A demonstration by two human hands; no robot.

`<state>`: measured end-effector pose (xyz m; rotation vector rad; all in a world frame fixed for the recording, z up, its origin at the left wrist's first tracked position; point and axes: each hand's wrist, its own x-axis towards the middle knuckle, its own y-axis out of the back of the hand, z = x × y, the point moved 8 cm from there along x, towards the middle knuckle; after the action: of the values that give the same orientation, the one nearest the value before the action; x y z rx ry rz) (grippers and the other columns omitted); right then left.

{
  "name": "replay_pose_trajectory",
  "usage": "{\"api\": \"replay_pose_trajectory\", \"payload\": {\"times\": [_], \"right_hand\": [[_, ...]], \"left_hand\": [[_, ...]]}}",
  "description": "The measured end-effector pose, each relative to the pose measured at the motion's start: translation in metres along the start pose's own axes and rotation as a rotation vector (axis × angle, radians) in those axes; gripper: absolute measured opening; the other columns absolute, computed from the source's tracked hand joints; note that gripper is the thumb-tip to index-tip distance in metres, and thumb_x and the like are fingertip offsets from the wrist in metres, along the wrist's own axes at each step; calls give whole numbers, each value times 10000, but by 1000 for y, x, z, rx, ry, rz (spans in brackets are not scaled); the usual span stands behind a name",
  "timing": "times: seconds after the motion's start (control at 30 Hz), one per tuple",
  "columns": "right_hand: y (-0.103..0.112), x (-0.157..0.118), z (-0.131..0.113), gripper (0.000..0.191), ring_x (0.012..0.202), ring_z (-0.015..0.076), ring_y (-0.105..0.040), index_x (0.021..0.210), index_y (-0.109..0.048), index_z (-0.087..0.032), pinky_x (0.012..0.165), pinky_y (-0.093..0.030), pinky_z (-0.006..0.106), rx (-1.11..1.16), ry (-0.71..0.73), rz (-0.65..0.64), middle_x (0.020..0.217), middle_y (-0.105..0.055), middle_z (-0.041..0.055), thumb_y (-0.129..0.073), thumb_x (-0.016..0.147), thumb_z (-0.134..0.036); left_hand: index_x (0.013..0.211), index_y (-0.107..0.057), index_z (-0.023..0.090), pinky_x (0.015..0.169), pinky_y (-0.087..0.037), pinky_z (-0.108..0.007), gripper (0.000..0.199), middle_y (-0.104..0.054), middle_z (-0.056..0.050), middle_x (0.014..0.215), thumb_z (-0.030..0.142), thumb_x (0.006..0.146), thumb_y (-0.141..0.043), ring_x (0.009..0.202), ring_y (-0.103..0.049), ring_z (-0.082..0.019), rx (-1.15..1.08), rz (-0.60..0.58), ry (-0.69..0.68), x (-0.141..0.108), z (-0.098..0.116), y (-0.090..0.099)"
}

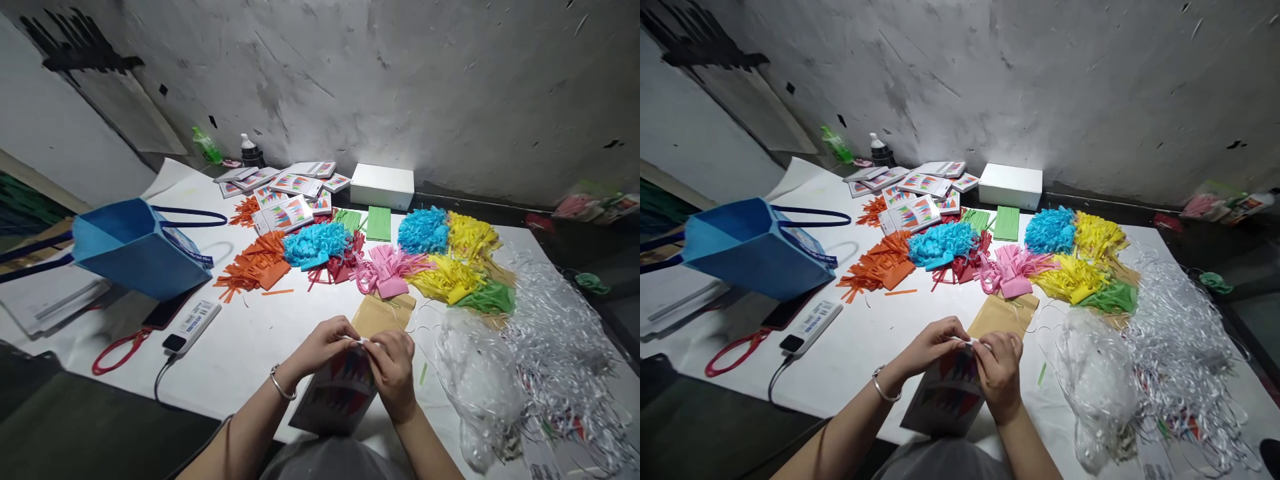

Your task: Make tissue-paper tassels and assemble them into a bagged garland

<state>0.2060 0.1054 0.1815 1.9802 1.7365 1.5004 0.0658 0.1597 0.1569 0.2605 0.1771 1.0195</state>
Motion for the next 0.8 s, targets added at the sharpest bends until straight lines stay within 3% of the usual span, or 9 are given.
{"api": "replay_pose_trajectory", "payload": {"times": [0.07,0.2,0.33,0.5,0.63,0.73,0.8], "right_hand": [[-6,1,-1,151,854,171,-575,989,-650,-230,923,-357,411,26,36,-70,865,-647,22,-533,917,-167],[-12,-4,14,110,832,169,-569,923,-658,-216,941,-332,420,-4,38,-151,832,-663,17,-561,920,-269],[-1,-17,25,124,932,200,-578,964,-654,-214,982,-311,464,-76,9,-116,972,-674,58,-563,919,-286],[10,-12,-2,216,979,216,-582,1118,-617,-215,969,-347,467,-40,41,-63,1015,-659,79,-561,910,-217],[5,-2,-17,274,903,187,-606,1180,-596,-221,959,-377,447,35,63,-140,955,-686,52,-522,920,-171],[0,-10,-5,340,925,201,-612,1255,-556,-224,920,-431,418,78,8,-216,1010,-691,68,-531,917,-203],[-3,-24,14,332,914,210,-627,1239,-564,-218,817,-497,354,163,-127,-224,1036,-687,79,-533,912,-269]], "left_hand": [[865,-680,174,743,-457,-266,188,-613,-29,858,347,858,-606,836,-577,-163,-12,1,0,0,-2,-1],[852,-683,167,729,-455,-266,189,-630,-31,845,338,859,-602,814,-586,-161,-21,1,13,-2,-10,-3],[873,-677,169,705,-458,-255,193,-631,-38,870,336,877,-582,817,-589,-159,-24,21,20,-5,-12,1],[893,-671,178,713,-457,-253,180,-619,-41,867,330,891,-575,824,-584,-157,6,-14,-88,-4,15,2],[916,-675,177,745,-457,-269,182,-638,-54,837,318,903,-562,801,-588,-158,33,-64,-207,-9,38,-5],[908,-670,178,732,-457,-267,174,-641,-58,834,311,904,-558,796,-594,-161,42,-22,-219,-15,43,-3],[913,-661,184,738,-460,-269,162,-642,-55,847,318,891,-573,808,-598,-165,46,12,-197,-20,41,2]]}}
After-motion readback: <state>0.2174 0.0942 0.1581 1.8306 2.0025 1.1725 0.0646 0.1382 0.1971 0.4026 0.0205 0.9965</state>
